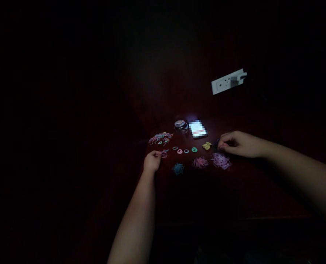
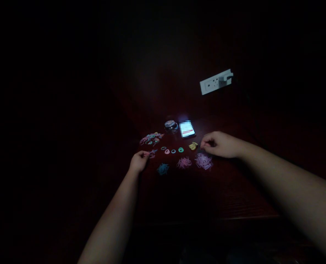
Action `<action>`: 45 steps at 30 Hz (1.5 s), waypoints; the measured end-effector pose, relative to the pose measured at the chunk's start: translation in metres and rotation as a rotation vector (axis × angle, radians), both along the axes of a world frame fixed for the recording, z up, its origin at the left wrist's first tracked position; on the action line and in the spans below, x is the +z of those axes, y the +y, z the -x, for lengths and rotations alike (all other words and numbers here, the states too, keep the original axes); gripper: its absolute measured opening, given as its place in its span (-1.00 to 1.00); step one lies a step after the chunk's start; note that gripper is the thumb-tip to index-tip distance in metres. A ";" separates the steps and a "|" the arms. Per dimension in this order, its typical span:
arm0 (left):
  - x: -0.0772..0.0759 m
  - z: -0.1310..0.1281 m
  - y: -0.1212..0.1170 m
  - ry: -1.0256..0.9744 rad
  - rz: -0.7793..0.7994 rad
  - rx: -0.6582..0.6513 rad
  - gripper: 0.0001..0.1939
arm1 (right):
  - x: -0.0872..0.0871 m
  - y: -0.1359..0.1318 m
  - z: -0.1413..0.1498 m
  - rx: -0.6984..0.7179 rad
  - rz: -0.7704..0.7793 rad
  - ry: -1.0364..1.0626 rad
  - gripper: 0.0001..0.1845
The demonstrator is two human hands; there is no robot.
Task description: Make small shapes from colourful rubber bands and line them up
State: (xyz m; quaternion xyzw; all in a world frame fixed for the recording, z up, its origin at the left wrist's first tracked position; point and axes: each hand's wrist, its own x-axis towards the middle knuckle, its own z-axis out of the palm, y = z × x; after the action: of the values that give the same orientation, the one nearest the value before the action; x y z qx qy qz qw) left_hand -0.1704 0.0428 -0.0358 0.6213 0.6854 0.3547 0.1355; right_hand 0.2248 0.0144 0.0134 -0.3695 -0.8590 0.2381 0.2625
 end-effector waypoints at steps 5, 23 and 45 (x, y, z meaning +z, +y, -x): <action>-0.003 0.003 0.003 0.026 0.014 -0.028 -0.83 | -0.005 0.003 0.003 -0.093 0.012 0.085 -0.72; 0.000 -0.002 0.005 0.132 0.022 0.006 -0.84 | -0.012 0.008 0.007 -0.185 -0.039 0.175 -0.73; -0.001 -0.005 0.017 -0.085 -0.054 0.029 -0.81 | -0.018 0.016 0.004 -0.158 -0.016 0.194 -0.74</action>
State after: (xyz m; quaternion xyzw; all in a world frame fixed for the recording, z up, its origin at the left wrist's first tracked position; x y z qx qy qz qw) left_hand -0.1652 0.0600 -0.0369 0.5990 0.6783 0.4011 0.1423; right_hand 0.2205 0.0309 -0.0046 -0.4091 -0.7996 0.2445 0.3654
